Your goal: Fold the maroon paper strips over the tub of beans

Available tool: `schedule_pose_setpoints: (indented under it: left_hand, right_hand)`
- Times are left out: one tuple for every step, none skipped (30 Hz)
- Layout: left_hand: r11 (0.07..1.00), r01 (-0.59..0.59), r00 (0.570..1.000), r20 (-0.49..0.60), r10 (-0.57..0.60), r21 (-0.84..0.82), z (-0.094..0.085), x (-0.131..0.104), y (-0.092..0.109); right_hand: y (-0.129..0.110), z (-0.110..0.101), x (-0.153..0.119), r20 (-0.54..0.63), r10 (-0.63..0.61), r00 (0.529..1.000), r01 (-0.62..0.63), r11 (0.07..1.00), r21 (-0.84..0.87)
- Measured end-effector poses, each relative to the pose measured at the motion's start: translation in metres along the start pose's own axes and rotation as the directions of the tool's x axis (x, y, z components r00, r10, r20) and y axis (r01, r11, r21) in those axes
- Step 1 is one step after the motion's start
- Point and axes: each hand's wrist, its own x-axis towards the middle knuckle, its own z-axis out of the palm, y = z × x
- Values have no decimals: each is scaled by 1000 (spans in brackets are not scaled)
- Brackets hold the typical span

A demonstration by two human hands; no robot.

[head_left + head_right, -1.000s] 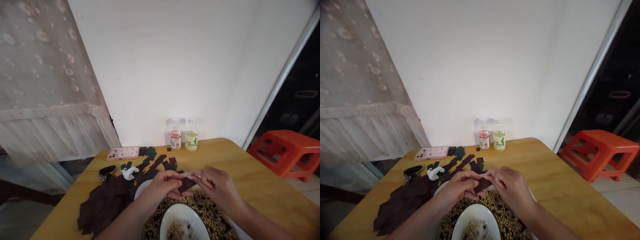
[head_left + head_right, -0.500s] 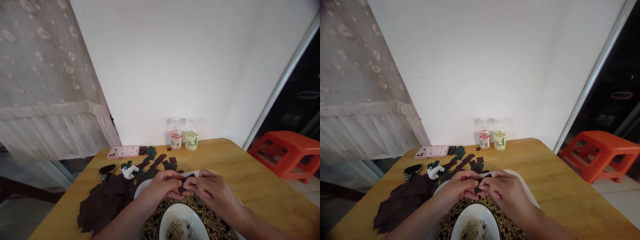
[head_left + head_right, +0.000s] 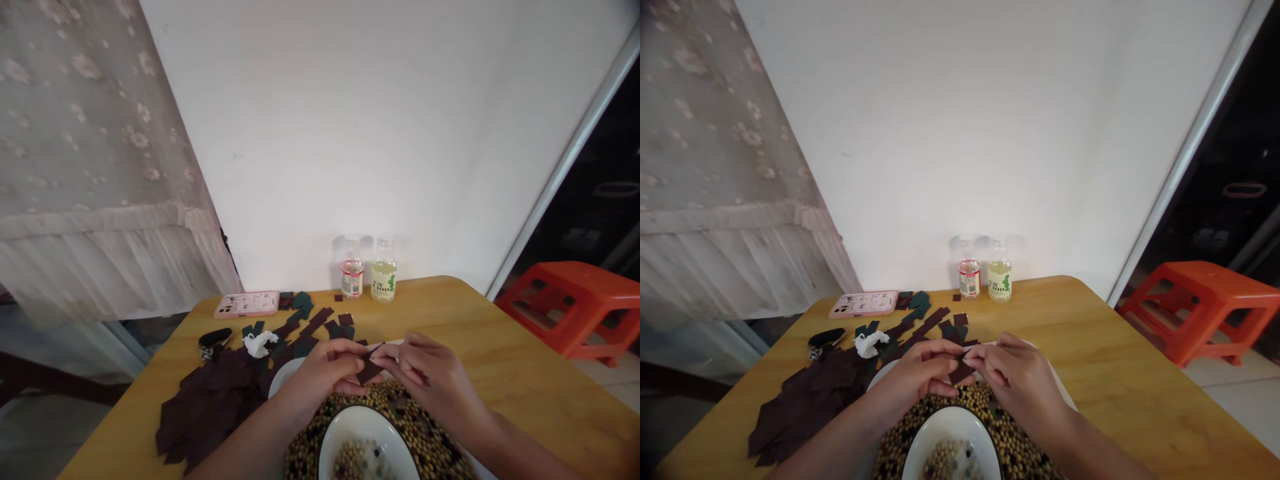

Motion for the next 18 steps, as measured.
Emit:
schedule_pose_setpoints:
  left_hand:
    - [1000, 8, 1000, 13, -7, -20, 0, 0, 0]
    - [999, 18, 1000, 26, -17, -42, 1, -1, 0]
    - [997, 32, 999, 34, -30, -64, 1, -1, 1]
    - [995, 45, 999, 34, -42, -85, 1, -2, 1]
    - [993, 56, 998, 28, -54, -100, 2, -2, 1]
    - [992, 65, 998, 20, -63, -107, 1, -2, 1]
    - [991, 71, 997, 14, -70, -110, 1, -2, 1]
    - [991, 73, 997, 13, -72, -113, 1, -2, 1]
    - [990, 75, 997, 17, -74, -115, 0, -2, 0]
    - [990, 76, 997, 23, -74, -118, 0, -2, 0]
    - [989, 76, 997, 24, -74, -123, 0, -1, 0]
    - [989, 78, 997, 22, -76, -129, 0, -1, -1]
    - [988, 82, 997, 19, -81, -133, 0, -1, -1]
    - [987, 88, 996, 16, -87, -135, 0, -1, 0]
    - [987, 91, 996, 13, -91, -135, 1, -1, 0]
    - [987, 93, 996, 13, -93, -133, 1, -1, 1]
    - [987, 98, 995, 18, -96, -128, 1, -1, 1]
    - [988, 100, 995, 22, -98, -121, 2, -1, 2]
  right_hand:
    - [1, 0, 0, -1, 4, 1000, -4, 1000, -7]
    - [1, 0, 1, -4, 11, 1000, -12, 1000, -12]
    - [2, 0, 1, -11, 17, 1000, -17, 1000, -16]
    - [2, 0, 2, -19, 17, 1000, -17, 1000, -18]
    - [2, 0, 2, -21, 14, 1000, -14, 1000, -17]
    - [2, 0, 2, -20, 8, 1000, -9, 1000, -13]
    - [2, 1, 2, -14, -2, 1000, 2, 1000, -6]
    - [2, 1, 1, 2, -20, 1000, 20, 1000, 2]
    - [2, 1, 1, 30, -42, 999, 42, 999, 8]
    - [2, 2, 0, 59, -61, 996, 61, 998, 14]
    - [3, 2, 0, 78, -76, 994, 75, 997, 18]
    - [3, 1, 0, 79, -83, 993, 82, 996, 17]
    - [3, 1, 0, 60, -75, 995, 75, 997, 12]
    - [3, 0, 0, 25, -60, 998, 59, 998, 9]
    - [3, 0, 1, -12, -40, 999, 41, 999, 8]
    - [3, -1, 1, -34, -24, 999, 24, 1000, 12]
    - [2, -1, 2, -12, -32, 999, 33, 999, 26]
    - [2, -1, 2, 18, -49, 999, 48, 998, 40]
